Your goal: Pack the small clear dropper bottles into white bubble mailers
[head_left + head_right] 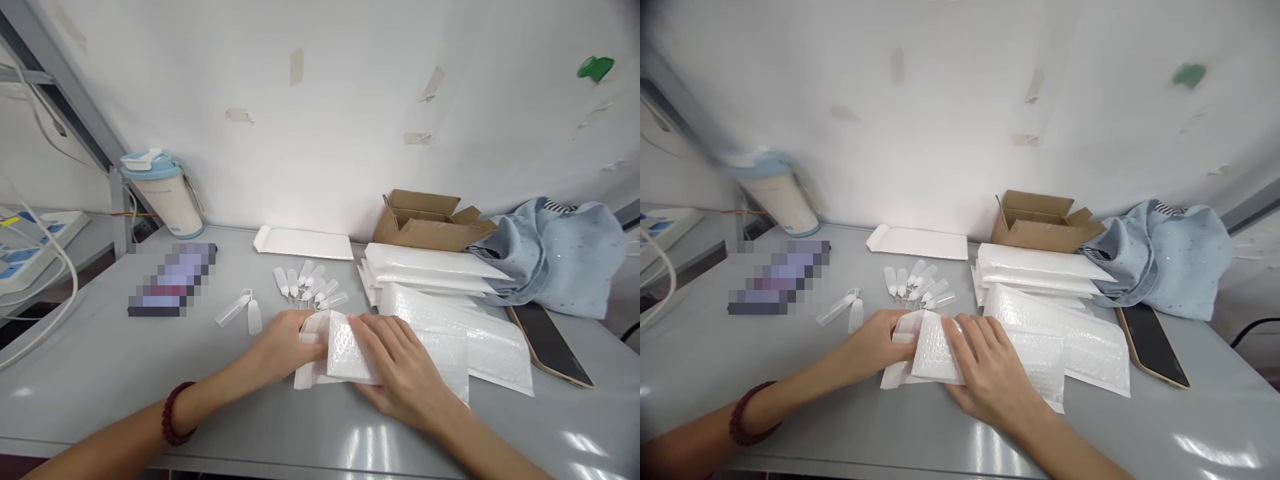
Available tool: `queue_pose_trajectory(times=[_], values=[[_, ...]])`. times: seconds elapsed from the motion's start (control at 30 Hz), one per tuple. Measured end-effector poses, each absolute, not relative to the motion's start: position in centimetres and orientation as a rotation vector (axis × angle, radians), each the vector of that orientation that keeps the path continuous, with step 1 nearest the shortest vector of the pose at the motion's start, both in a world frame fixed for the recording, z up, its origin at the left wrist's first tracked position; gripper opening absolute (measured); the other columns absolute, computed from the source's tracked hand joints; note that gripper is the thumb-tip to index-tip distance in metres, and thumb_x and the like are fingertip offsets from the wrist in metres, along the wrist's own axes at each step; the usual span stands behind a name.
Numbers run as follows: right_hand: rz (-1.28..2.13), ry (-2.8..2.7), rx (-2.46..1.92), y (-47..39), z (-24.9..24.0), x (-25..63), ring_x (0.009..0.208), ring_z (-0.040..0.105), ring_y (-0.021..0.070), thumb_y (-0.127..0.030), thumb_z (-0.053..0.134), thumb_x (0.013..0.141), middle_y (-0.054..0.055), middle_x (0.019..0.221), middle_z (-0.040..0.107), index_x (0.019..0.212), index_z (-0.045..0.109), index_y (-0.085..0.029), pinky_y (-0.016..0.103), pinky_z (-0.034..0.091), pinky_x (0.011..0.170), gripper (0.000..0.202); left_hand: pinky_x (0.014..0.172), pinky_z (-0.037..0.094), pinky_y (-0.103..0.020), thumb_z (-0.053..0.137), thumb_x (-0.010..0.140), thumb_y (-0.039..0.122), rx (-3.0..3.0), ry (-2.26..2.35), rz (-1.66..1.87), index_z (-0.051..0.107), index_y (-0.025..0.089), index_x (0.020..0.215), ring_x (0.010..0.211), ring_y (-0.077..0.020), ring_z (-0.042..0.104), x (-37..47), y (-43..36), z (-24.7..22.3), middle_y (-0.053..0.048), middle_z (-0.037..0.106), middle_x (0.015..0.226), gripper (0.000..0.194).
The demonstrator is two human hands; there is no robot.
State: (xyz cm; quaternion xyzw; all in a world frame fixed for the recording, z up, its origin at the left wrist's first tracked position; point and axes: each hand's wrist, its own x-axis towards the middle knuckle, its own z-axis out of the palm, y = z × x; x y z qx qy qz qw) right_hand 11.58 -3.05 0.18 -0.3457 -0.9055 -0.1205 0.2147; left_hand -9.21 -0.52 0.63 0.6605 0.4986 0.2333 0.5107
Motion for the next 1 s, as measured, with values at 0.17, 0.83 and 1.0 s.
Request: queue_pose_trajectory(times=[0.17, 0.83, 1.0], values=[[-0.32, -2.473, -0.947, -2.9, 0.1, 12.0, 0.093, 0.053, 0.0273, -0.014, 0.049, 0.08, 0.018, 0.106, 0.059, 0.127, 0.041, -0.003, 0.042, 0.047, 0.076, 0.049, 0.05, 0.034, -0.021, 0.056, 0.074, 0.036, 1.699, 1.342, 0.647, 0.051, 0.017, 0.063, 0.056, -0.0116, 0.046, -10.4, 0.0, 2.0, 0.003, 0.051, 0.059, 0.022], [-0.275, -2.442, -1.064, -2.7, -0.3, 12.1, 0.09, 0.054, 0.026, -0.013, 0.05, 0.078, 0.016, 0.101, 0.06, 0.125, 0.043, -0.005, 0.04, 0.049, 0.074, 0.047, 0.048, 0.043, -0.026, 0.056, 0.072, 0.031, 1.749, 1.724, 0.407, 0.045, 0.023, 0.103, 0.056, -0.0172, 0.058, -14.5, 1.6, 2.4, 0.003, 0.059, 0.07, 0.033], [-0.255, -2.426, -1.072, -2.6, -0.2, 12.1, 0.09, 0.054, 0.026, -0.015, 0.051, 0.078, 0.015, 0.103, 0.059, 0.125, 0.043, -0.006, 0.04, 0.049, 0.073, 0.048, 0.069, 0.052, -0.029, 0.06, 0.078, 0.038, 1.491, 1.304, 0.712, 0.048, 0.022, 0.109, 0.07, -0.0172, 0.066, -13.5, 1.1, 4.0, 0.002, 0.066, 0.071, 0.037]])
